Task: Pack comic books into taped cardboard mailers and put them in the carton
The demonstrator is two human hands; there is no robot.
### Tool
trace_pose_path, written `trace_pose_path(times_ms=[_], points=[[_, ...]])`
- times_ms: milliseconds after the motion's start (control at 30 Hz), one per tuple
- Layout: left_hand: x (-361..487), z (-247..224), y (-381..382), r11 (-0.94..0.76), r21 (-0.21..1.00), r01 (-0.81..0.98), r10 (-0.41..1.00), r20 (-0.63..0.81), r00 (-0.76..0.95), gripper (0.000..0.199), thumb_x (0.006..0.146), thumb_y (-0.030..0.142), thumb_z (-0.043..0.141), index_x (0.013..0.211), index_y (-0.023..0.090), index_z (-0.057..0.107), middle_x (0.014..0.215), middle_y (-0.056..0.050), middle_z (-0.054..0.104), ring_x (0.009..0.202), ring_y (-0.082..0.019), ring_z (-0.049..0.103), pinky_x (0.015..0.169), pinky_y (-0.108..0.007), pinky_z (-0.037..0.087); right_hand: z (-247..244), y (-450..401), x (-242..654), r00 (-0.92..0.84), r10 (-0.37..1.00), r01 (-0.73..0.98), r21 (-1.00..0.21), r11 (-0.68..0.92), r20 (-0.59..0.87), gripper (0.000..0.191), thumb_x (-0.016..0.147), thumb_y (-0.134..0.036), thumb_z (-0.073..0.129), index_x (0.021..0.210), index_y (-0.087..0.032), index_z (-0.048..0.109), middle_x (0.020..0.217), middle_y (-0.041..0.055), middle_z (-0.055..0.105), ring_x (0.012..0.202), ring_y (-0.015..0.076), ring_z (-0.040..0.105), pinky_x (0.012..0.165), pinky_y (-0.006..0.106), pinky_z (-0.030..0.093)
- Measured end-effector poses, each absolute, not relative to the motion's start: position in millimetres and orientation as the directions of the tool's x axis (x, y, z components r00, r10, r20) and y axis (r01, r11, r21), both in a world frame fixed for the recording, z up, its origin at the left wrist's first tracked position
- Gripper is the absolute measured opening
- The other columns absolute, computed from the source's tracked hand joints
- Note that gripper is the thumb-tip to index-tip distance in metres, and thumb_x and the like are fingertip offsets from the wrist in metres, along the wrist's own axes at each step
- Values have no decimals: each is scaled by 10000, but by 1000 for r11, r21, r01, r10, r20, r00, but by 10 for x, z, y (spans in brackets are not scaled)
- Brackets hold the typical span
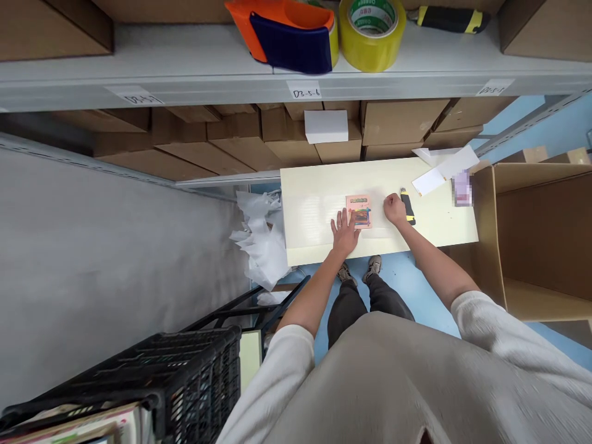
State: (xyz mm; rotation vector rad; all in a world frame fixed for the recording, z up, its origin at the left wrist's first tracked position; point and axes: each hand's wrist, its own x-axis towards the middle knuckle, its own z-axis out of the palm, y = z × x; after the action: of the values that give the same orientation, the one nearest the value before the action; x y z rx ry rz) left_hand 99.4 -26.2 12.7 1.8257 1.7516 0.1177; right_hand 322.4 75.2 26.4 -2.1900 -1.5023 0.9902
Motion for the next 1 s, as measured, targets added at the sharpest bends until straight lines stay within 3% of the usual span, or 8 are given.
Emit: trace_pose_path(times_ms=[100,233,400,667,900,1000], points=[[1014,139,-226,49,469,882,936,-330,124,732,1080,461,468,1764,254,312,1865,-138,157,1738,-363,69,1369,-670,68,274,767,3225,228,890,688,-581,-434,-395,140,952,-365,612,1054,-271,591,943,86,715,953,311,662,885,403,520],[988,174,-260,29,477,879,934,-326,146,717,1070,385,460,1762,259,319,1856,-135,198,1737,-362,75,1368,-682,73,266,748,3240,257,872,673,-570,-472,-418,297,841,-293,679,1129,-241,630,1023,97,743,1017,314,691,938,407,535],[944,182,-281,11,488,873,935,-315,165,683,1074,347,451,1743,238,366,1857,-143,194,1737,-348,91,1377,-650,62,261,733,3256,263,874,661,-583,-472,-409,346,749,-253,666,1094,-230,662,1019,92,750,991,303,690,938,411,543],[939,218,-279,2,471,882,935,-313,165,682,1068,345,465,1732,223,374,1833,-166,267,1723,-349,170,1380,-627,98,456,711,3069,73,917,658,-672,-340,-392,114,773,-315,644,856,-237,646,846,23,686,823,229,608,808,348,504],[895,250,-304,-16,457,889,935,-308,176,682,1049,297,459,1714,170,372,1788,-196,360,1694,-346,261,1375,-589,177,469,671,2655,-7,891,631,-693,-348,-454,268,755,-288,690,1011,-216,718,919,14,730,854,215,654,836,329,530],[892,295,-287,-21,455,890,943,-286,169,710,1043,285,443,1729,150,320,1766,-203,397,1677,-346,302,1357,-582,242,423,663,2580,-30,851,605,-687,-402,-525,216,797,-274,708,1004,-218,730,927,17,765,863,208,692,833,307,549]])
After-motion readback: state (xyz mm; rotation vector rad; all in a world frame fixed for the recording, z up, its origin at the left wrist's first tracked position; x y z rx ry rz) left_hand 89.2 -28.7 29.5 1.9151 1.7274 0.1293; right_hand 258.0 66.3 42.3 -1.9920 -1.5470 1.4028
